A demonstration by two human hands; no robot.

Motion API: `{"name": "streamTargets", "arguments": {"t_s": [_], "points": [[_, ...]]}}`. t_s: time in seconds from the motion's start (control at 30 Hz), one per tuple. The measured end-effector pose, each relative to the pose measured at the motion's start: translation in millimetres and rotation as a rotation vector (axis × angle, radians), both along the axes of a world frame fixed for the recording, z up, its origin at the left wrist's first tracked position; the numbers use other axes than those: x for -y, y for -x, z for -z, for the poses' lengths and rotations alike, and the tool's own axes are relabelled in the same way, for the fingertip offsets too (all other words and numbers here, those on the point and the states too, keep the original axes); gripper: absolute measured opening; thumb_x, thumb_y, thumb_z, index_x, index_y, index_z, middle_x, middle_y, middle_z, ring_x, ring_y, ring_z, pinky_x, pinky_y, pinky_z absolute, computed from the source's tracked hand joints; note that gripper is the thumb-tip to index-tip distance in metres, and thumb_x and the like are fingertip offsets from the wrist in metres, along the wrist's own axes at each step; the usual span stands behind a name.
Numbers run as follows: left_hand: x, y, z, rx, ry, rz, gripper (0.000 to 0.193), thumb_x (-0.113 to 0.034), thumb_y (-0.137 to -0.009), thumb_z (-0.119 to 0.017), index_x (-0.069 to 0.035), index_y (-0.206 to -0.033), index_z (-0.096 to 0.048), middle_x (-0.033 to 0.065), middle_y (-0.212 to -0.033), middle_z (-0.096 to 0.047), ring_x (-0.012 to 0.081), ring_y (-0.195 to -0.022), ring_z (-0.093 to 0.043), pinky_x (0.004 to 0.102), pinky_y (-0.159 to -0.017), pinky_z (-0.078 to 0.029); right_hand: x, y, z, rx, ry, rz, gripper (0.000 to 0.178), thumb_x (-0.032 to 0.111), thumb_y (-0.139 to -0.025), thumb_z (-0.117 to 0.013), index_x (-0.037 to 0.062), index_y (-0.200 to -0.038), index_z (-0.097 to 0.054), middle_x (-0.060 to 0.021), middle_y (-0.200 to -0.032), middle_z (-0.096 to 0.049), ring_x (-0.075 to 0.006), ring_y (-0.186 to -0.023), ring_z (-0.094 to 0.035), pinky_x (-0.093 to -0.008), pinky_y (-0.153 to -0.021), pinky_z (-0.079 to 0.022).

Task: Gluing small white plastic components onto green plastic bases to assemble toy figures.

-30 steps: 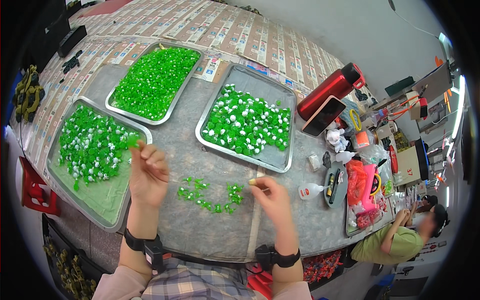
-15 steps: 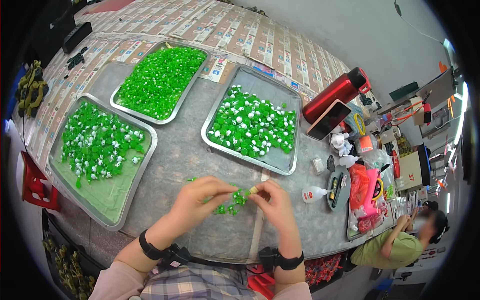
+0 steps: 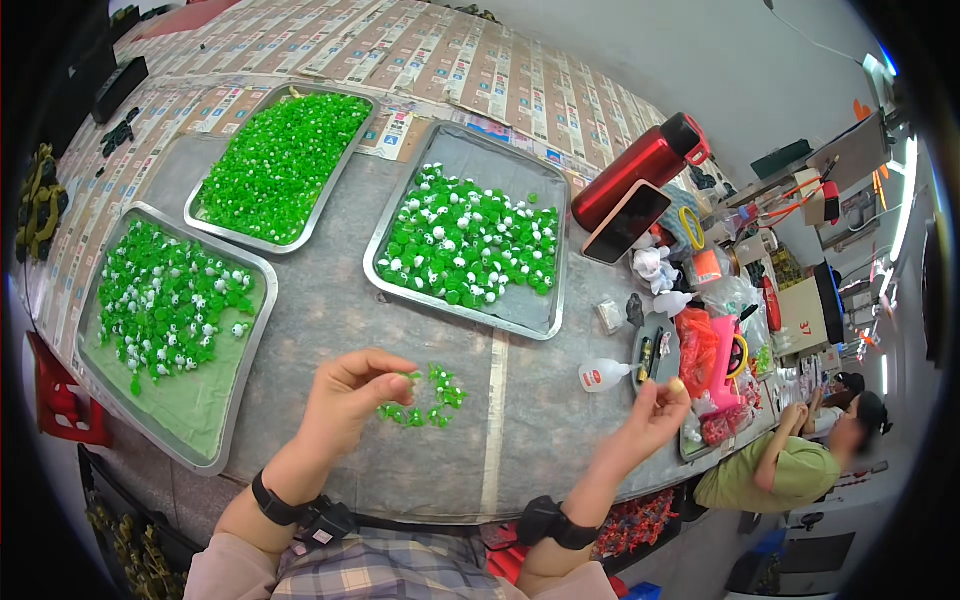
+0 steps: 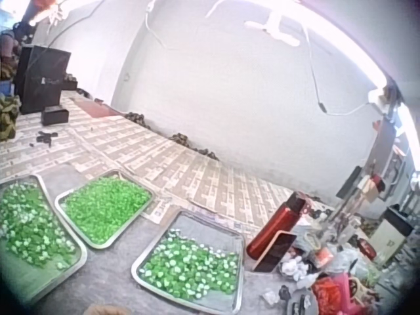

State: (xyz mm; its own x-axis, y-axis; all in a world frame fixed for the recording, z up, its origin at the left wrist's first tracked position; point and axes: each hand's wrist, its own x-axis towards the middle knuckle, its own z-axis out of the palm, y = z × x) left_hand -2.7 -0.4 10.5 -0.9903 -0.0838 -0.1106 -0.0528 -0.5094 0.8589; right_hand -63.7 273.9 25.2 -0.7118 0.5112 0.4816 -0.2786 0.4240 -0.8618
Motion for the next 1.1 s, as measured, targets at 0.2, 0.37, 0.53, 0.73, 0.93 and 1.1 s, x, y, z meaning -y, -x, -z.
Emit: {"name": "streamTargets", "arguments": {"t_s": [0.2, 0.37, 0.53, 0.73, 0.93, 1.1], "points": [[2, 2, 1, 0.119, -0.204, 0.087, 0.015, -0.006, -0.075, -0.058, 0.000, -0.089, -0.055, 0.0076, -0.076, -0.059, 0.0130, -0.065, -0.057, 0.0243, -0.061, -0.048, -36, 19, 38, 0.526, -0.311, -0.197, 0.043, 0.013, -0.068, -0.064, -0.0012, -0.104, -0.044, -0.0095, -0.094, -0.053, -0.0166, -0.080, -0.050, -0.0275, -0.069, -0.040], [5, 2, -2, 0.231, -0.290, 0.178, 0.014, -0.006, -0.076, -0.056, 0.001, -0.088, -0.055, 0.0082, -0.077, -0.059, 0.0126, -0.066, -0.058, 0.0244, -0.062, -0.049, 31, 3, -13, 0.296, 0.235, -0.438, 0.030, 0.013, -0.070, -0.063, -0.0015, -0.094, -0.051, -0.0087, -0.089, -0.056, -0.0136, -0.074, -0.051, -0.0252, -0.066, -0.041], [5, 3, -2, 0.277, -0.355, 0.204, 0.009, -0.005, -0.075, -0.057, -0.001, -0.083, -0.054, 0.0096, -0.074, -0.058, 0.0150, -0.063, -0.057, 0.0258, -0.058, -0.049, 64, -20, -49, 0.086, -0.037, -0.505, 0.060, 0.048, -0.054, -0.071, 0.0008, -0.085, -0.049, -0.0007, -0.071, -0.048, -0.0090, -0.064, -0.044, -0.0206, -0.056, -0.035], [8, 2, 3, 0.222, -0.437, 0.257, 0.009, -0.009, -0.077, -0.057, -0.002, -0.083, -0.055, 0.0055, -0.073, -0.057, 0.0112, -0.064, -0.055, 0.0235, -0.060, -0.047, 100, -23, -57, -0.107, -0.100, -0.467, 0.066, 0.062, -0.055, -0.061, 0.0025, -0.075, -0.042, 0.0000, -0.061, -0.038, -0.0097, -0.055, -0.036, -0.0213, -0.049, -0.027], [7, 1, 5, 0.213, -0.465, 0.247, 0.010, -0.010, -0.076, -0.058, -0.003, -0.082, -0.054, 0.0051, -0.073, -0.057, 0.0109, -0.064, -0.055, 0.0231, -0.060, -0.048, 107, -26, -52, -0.215, -0.255, -0.655, 0.048, 0.040, -0.054, -0.075, 0.0056, -0.074, -0.047, -0.0022, -0.056, -0.044, -0.0148, -0.044, -0.039, -0.0252, -0.041, -0.029], [8, 2, 4, 0.210, -0.464, 0.251, 0.010, -0.011, -0.076, -0.058, -0.003, -0.082, -0.054, 0.0052, -0.074, -0.057, 0.0109, -0.064, -0.056, 0.0228, -0.060, -0.048, 110, -25, -52, -0.185, -0.312, -0.652, 0.046, 0.037, -0.054, -0.075, 0.0058, -0.074, -0.046, -0.0027, -0.056, -0.045, -0.0156, -0.045, -0.040, -0.0258, -0.040, -0.031]]}}
